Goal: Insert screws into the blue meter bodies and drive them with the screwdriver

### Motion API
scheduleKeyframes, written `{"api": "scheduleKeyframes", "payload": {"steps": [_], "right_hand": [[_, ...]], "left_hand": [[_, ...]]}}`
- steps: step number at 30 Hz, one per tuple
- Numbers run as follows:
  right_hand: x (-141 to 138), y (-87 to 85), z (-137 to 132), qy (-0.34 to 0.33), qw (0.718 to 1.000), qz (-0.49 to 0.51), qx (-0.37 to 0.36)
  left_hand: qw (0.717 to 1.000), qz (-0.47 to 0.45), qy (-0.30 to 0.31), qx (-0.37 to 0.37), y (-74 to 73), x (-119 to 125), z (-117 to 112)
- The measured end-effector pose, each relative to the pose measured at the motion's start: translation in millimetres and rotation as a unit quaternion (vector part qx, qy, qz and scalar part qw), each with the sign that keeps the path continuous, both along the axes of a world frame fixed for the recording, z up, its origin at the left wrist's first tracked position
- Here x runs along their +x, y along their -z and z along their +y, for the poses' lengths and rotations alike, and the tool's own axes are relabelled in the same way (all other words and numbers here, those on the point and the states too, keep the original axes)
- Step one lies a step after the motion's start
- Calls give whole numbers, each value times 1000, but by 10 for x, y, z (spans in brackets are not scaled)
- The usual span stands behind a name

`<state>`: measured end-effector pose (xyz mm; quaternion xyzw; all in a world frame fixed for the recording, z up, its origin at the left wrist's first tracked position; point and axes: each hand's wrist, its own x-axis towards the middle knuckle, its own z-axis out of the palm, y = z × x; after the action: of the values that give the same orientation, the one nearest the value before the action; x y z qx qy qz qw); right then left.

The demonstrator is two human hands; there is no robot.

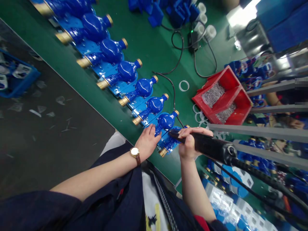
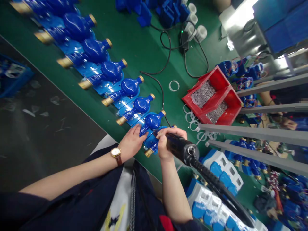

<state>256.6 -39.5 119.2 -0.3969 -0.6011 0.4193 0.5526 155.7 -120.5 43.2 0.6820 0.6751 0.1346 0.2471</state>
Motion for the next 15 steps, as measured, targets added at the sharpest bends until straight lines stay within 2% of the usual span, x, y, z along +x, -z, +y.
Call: {"api": "scheduleKeyframes", "payload": {"steps": [7, 15], "right_hand": [[-11, 11, 40, -13, 1000, -23, -14], [1, 45, 80, -33, 999, 19, -12]], "left_hand": [[1000, -3, 3, -2, -4, 2, -19], [1000, 19, 3, 13, -11, 23, -14]]}}
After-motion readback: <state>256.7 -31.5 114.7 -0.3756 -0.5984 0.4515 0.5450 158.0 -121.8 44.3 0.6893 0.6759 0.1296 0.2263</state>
